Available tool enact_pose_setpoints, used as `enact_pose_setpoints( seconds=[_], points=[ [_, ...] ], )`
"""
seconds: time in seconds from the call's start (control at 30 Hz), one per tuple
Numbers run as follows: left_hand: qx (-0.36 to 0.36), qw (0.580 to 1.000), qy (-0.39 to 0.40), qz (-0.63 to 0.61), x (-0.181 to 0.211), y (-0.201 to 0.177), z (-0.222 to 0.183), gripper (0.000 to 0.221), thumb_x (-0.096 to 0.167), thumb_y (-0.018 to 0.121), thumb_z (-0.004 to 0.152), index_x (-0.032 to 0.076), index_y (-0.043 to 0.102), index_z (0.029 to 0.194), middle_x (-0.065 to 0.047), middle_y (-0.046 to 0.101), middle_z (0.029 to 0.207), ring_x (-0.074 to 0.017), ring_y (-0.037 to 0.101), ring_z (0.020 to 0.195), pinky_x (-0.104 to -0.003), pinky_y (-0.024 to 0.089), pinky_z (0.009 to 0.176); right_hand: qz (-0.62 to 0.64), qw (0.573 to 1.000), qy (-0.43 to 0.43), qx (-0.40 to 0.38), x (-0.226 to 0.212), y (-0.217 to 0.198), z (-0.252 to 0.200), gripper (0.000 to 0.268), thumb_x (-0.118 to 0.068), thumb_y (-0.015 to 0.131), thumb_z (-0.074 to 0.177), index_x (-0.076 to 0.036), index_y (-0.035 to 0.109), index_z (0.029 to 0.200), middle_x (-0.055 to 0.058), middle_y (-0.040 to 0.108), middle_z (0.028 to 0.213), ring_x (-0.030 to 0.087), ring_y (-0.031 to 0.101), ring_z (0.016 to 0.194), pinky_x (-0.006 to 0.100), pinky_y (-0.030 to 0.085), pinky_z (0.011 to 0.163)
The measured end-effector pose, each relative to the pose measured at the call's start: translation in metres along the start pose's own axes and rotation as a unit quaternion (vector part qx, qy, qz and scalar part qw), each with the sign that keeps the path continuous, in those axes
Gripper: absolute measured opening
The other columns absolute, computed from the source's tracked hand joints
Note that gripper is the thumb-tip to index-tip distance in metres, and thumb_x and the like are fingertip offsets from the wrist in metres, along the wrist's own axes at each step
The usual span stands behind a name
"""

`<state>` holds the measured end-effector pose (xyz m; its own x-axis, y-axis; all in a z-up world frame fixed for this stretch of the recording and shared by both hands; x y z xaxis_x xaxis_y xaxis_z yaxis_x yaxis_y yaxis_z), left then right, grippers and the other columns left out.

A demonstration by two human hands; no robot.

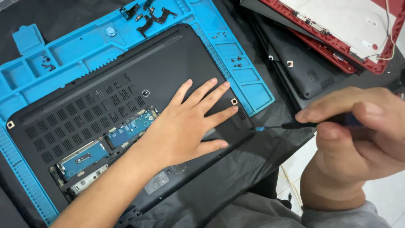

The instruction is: Using a screwdriver to remove and replace screws from the bottom of a laptop casing.

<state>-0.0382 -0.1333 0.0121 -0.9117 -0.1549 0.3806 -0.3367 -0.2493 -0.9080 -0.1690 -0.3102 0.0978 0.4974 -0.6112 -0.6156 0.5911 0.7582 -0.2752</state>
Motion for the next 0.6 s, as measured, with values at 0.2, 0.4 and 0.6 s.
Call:
enact_pose_setpoints(
  seconds=[0.2,0.4,0.6],
  points=[
    [0.013,1.000,0.002,-0.010,0.000,-0.001,-0.001,0.067,0.061,0.057,0.090,0.022,0.055,0.145,-0.015,0.034,0.160,-0.0331,0.028,0.149,-0.057,0.019,0.119,0.034,0.995,-0.080,-0.039,0.004,-0.018,-0.009,0.042,-0.022,0.085,0.090,-0.014,0.063,0.125,0.012,0.058,0.105,0.024,0.067,0.079,0.036,0.062,0.066],
    [0.015,1.000,0.003,-0.008,0.000,-0.004,0.001,0.067,0.061,0.057,0.090,0.022,0.056,0.144,-0.015,0.034,0.160,-0.0335,0.028,0.149,-0.057,0.019,0.119,-0.001,0.999,0.031,0.017,0.007,-0.017,-0.019,0.033,-0.009,0.075,0.108,-0.008,0.061,0.138,0.012,0.058,0.105,0.024,0.066,0.080,0.037,0.061,0.072],
    [0.014,1.000,0.004,-0.008,0.000,-0.001,0.002,0.067,0.062,0.057,0.090,0.022,0.056,0.144,-0.015,0.034,0.160,-0.0333,0.028,0.148,-0.057,0.019,0.118,-0.036,0.999,-0.011,0.010,0.011,-0.021,-0.021,0.047,-0.009,0.080,0.102,-0.011,0.057,0.143,0.013,0.055,0.102,0.025,0.063,0.080,0.036,0.059,0.070]
  ],
)
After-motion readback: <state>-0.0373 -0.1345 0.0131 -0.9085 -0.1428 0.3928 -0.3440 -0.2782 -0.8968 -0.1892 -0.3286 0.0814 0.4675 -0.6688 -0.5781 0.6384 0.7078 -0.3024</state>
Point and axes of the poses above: each hand's wrist, its own z-axis towards the middle knuckle, its own y-axis out of the palm, x = y × z, the point moved 5 cm from there along z, towards the middle knuckle
